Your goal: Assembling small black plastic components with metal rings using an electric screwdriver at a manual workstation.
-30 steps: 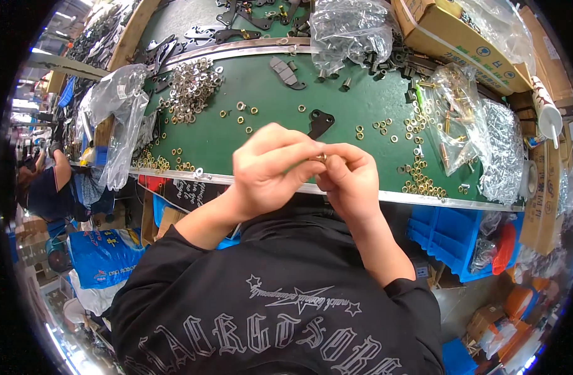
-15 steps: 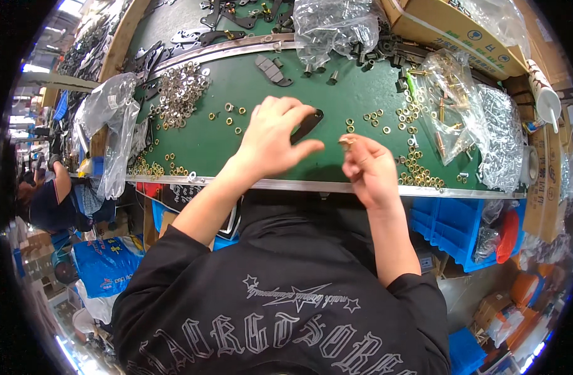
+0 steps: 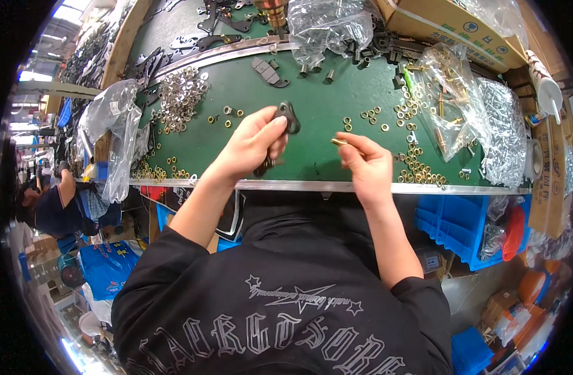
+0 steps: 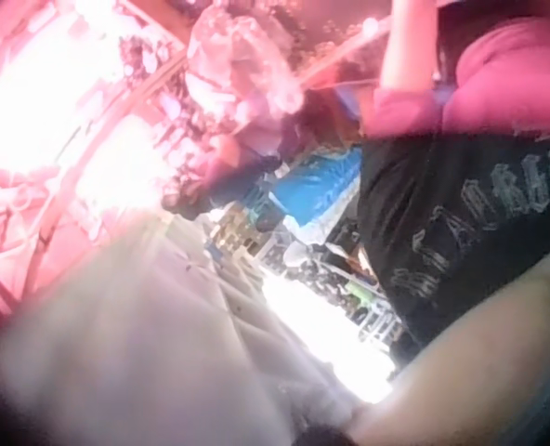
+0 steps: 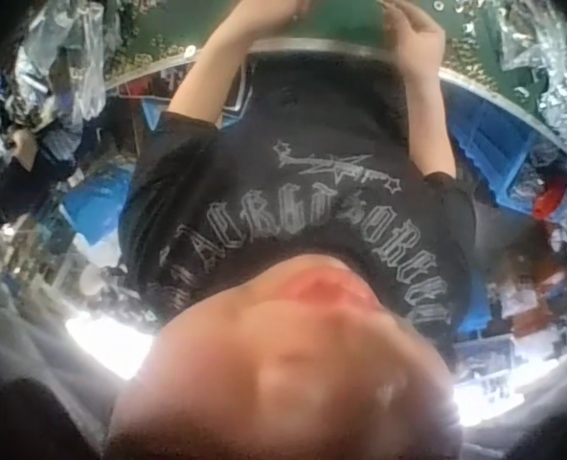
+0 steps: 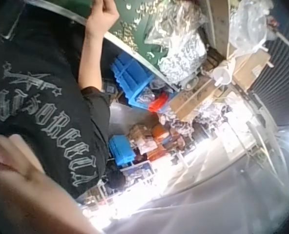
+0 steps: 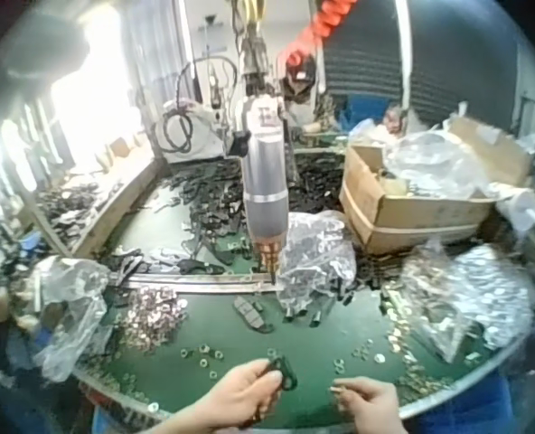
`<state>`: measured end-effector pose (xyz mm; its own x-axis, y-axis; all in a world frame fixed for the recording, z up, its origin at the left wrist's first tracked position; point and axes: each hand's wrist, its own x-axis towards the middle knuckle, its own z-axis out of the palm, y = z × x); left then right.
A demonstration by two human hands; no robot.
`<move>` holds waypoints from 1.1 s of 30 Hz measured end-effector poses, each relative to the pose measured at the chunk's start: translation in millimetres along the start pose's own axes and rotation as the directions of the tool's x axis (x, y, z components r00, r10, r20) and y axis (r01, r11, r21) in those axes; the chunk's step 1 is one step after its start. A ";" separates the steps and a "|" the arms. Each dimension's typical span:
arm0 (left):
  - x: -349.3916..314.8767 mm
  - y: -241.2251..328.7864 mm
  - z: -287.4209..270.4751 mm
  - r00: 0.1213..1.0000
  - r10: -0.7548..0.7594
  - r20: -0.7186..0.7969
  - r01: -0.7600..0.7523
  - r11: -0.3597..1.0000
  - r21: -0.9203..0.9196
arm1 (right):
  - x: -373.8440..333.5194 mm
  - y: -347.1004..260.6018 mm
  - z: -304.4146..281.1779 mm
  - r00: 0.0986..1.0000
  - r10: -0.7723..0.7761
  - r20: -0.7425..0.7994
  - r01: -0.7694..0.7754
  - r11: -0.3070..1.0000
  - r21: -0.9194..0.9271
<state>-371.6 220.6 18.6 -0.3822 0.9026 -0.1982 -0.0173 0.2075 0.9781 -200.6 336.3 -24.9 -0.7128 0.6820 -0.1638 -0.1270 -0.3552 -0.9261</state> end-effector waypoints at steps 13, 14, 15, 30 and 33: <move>-21.9 -1.2 35.4 0.978 0.042 0.202 0.085 0.811 -0.580 | -4.2 -30.9 23.4 0.893 0.100 0.439 -0.123 0.992 0.024; -21.5 -1.9 36.7 0.979 0.040 0.199 0.084 0.811 -0.580 | -4.6 -35.2 24.3 0.892 0.134 0.432 -0.137 0.990 -0.024; -20.7 -2.3 38.3 0.983 0.028 0.182 0.097 0.760 -0.642 | -5.0 -38.7 25.8 0.890 0.167 0.425 -0.151 0.986 -0.071; -35.0 -13.1 40.4 0.973 -0.020 0.230 0.219 0.400 -0.890 | -24.5 -23.2 49.7 0.951 -0.241 0.193 0.291 0.910 -0.296; -36.0 -13.1 40.9 0.982 0.027 0.185 0.150 0.475 -0.867 | -23.3 -23.5 48.0 0.930 -0.317 0.187 0.364 0.867 -0.340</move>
<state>-319.8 200.8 10.4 -0.2054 0.9620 -0.1801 -0.8666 -0.0933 0.4903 -214.2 298.0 17.0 -0.7514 0.6272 0.2047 -0.1350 0.1576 -0.9782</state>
